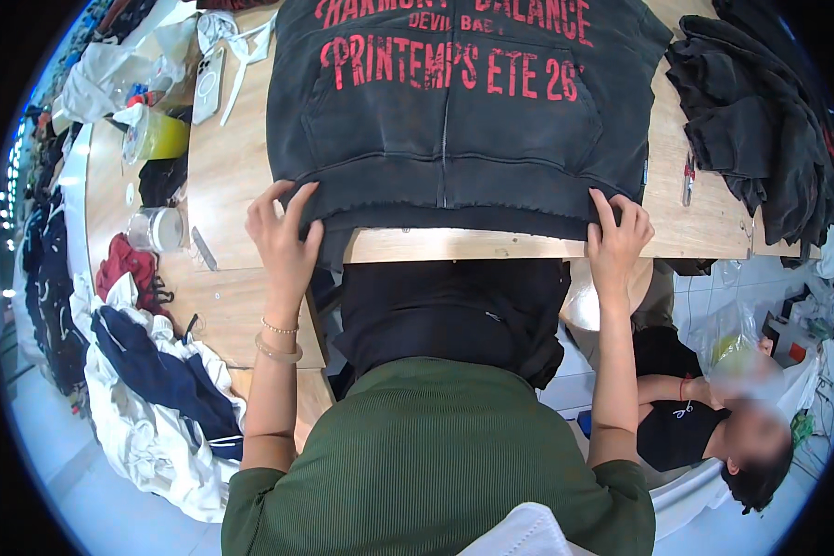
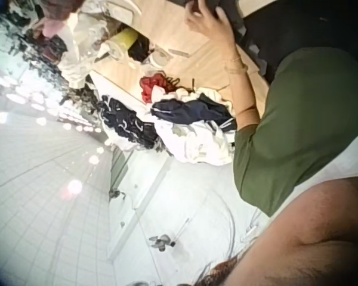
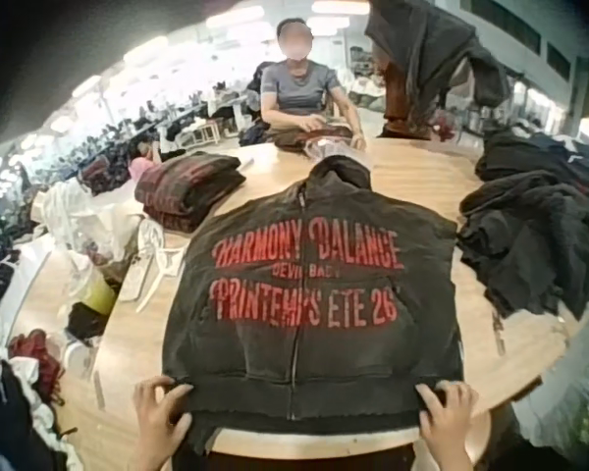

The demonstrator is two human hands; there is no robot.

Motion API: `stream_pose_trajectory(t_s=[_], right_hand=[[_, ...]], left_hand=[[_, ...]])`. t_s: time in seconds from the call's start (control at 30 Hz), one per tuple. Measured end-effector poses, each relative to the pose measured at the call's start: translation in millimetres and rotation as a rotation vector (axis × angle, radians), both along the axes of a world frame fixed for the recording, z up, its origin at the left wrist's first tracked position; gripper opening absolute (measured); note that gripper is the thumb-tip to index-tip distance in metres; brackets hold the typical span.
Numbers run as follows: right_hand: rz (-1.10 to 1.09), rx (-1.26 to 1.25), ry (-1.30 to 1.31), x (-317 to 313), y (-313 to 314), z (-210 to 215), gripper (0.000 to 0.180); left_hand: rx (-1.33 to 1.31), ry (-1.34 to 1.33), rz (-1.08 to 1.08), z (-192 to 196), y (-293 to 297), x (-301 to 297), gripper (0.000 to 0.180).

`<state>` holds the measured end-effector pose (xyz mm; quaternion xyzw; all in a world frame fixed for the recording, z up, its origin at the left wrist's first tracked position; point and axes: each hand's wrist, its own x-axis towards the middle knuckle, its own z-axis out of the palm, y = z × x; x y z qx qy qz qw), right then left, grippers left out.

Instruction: The recorder is trimming loose threads with snips and folding black hoodies on a large work table.

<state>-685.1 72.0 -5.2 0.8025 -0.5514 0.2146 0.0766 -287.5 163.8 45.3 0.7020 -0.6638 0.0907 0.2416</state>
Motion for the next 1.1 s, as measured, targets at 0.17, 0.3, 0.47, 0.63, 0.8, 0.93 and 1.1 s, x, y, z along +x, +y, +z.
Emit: stream_pose_trajectory(t_s=[0.17,0.3,0.47,0.63,0.8,0.93,1.1], right_hand=[[-0.099,-0.281,-0.309,-20,5,46,0.037],[-0.169,-0.167,-0.153,-55,31,0,0.035],[-0.218,-0.085,-0.219,-51,30,-21,0.037],[-0.216,-0.066,-0.279,-52,34,-24,0.037],[-0.205,-0.040,-0.350,-51,38,-32,0.040],[-0.236,-0.109,-0.347,-45,33,-31,0.025],[-0.228,-0.071,-0.357,-48,32,-23,0.012]], left_hand=[[-0.174,0.020,-0.082,6,4,24,0.038],[-0.039,0.060,-0.140,-2,29,32,0.038],[0.114,0.209,-0.127,-25,34,24,0.040],[0.109,0.230,-0.120,-27,33,21,0.042],[0.189,0.255,-0.141,-18,33,19,0.044],[0.278,0.275,-0.158,-1,33,19,0.045],[0.480,0.374,-0.177,16,26,18,0.048]])
